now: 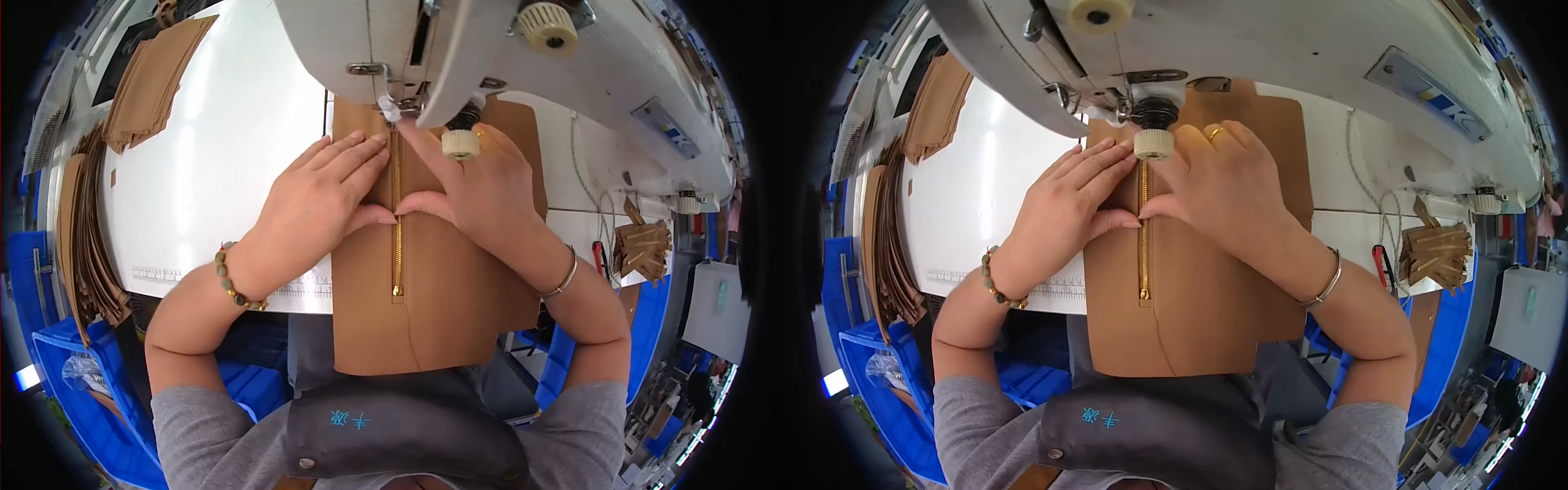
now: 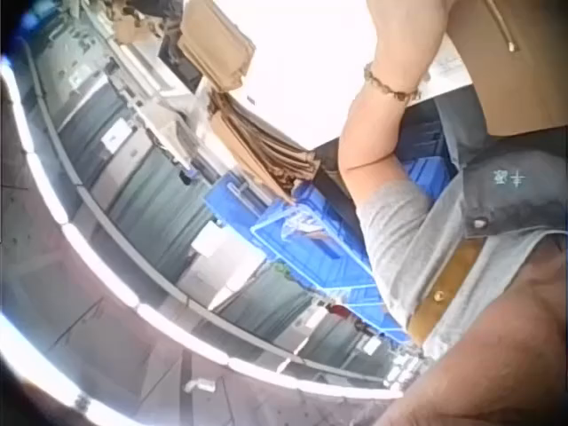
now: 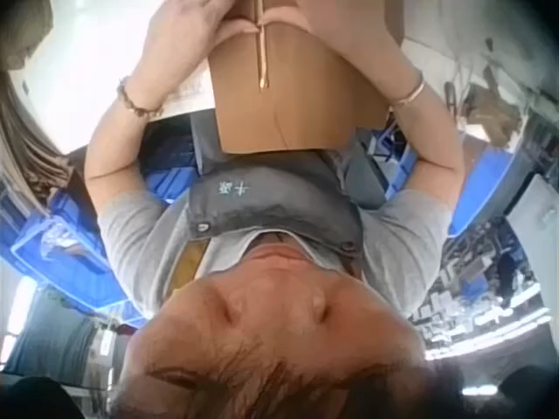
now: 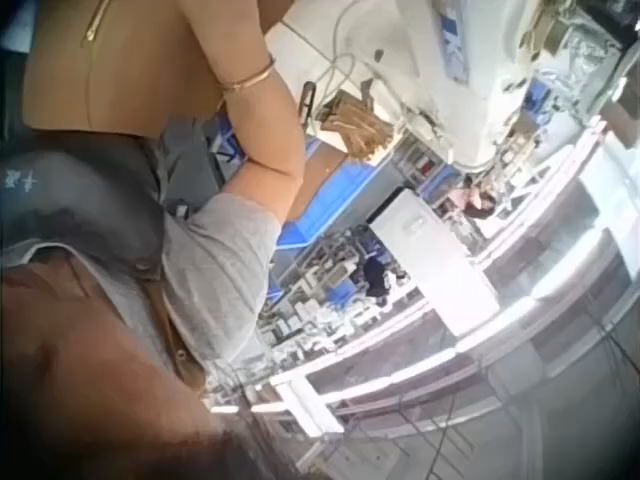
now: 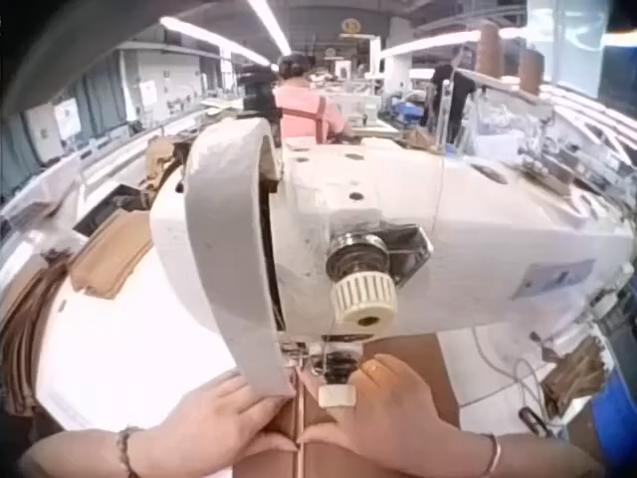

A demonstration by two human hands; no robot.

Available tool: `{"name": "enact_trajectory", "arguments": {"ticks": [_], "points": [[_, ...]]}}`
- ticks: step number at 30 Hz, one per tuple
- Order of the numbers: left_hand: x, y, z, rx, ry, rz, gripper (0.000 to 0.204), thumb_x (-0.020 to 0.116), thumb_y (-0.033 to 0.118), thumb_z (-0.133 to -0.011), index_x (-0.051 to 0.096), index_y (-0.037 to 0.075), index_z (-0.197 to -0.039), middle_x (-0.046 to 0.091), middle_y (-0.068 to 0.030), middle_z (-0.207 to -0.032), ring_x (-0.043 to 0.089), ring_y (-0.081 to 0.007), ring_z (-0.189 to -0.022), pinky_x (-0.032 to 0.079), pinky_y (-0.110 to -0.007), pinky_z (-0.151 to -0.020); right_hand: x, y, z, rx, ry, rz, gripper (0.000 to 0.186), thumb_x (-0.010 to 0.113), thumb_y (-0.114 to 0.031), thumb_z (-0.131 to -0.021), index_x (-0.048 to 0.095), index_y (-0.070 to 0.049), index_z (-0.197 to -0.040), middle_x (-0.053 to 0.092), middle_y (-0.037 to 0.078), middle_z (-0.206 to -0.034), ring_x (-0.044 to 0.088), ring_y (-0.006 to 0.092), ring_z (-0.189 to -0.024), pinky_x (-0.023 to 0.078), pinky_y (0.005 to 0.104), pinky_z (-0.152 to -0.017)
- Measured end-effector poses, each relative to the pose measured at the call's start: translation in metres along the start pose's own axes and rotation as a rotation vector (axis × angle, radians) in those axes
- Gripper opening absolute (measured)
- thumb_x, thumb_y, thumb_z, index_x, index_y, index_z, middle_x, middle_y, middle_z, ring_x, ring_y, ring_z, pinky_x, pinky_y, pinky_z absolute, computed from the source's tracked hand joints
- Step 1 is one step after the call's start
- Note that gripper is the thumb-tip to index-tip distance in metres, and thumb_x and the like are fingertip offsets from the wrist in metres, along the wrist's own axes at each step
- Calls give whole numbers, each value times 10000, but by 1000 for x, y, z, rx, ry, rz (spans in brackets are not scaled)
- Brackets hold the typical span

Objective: Sewing a zipper onto leather panels using an industrial sewing machine.

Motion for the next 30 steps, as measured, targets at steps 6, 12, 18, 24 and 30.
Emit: {"name": "enact_trajectory", "arguments": {"ticks": [6, 12, 18, 24, 30], "points": [[-3, -2, 1, 16, 35, 28, 715, 811, 399, -811, 641, 14, -1388, 653, -144, -1422, 605, -325, -1339, 495, -421, -1130, 18, 12, 5, 178, -241, -10, 618, 835, -580, -640, 743, -127, -1049, 642, 51, -983, 657, 237, -887, 542, 410, -977], [-4, -18, 5, -109, 39, 243, 739, 844, 365, -793, 628, 2, -1399, 650, -160, -1422, 630, -361, -1300, 558, -422, -1055, 13, 3, 9, 47, -238, -194, 875, 744, -693, -742, 680, -96, -1378, 666, 100, -1356, 689, 307, -1069, 527, 436, -956], [-1, -8, 4, -45, 59, 216, 750, 849, 361, -788, 623, 1, -1405, 634, -172, -1438, 614, -366, -1329, 561, -421, -1053, 13, -2, 7, 58, -210, -223, 838, 801, -638, -663, 721, -36, -1240, 662, 137, -1170, 625, 317, -1189, 446, 466, -1117], [-3, -3, 3, -17, 49, 184, 732, 830, 361, -802, 623, -1, -1403, 634, -153, -1443, 591, -353, -1363, 533, -434, -1088, 12, -3, 7, 27, -199, -199, 833, 815, -623, -656, 712, -31, -1233, 663, 132, -1162, 625, 309, -1211, 436, 473, -1135], [-2, -1, 0, 9, -23, 49, 691, 785, 388, -833, 637, 17, -1396, 634, -120, -1453, 562, -317, -1386, 459, -438, -1146, 17, -3, 9, 29, -250, -173, 832, 819, -625, -662, 711, -32, -1236, 668, 132, -1165, 626, 314, -1227, 428, 506, -1145]]}}
Point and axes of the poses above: each hand's wrist, its own z-axis away from the middle knuckle, its own x-axis out of the palm, y = z × x, the point moved 8 cm from there along -z, towards the middle knuckle
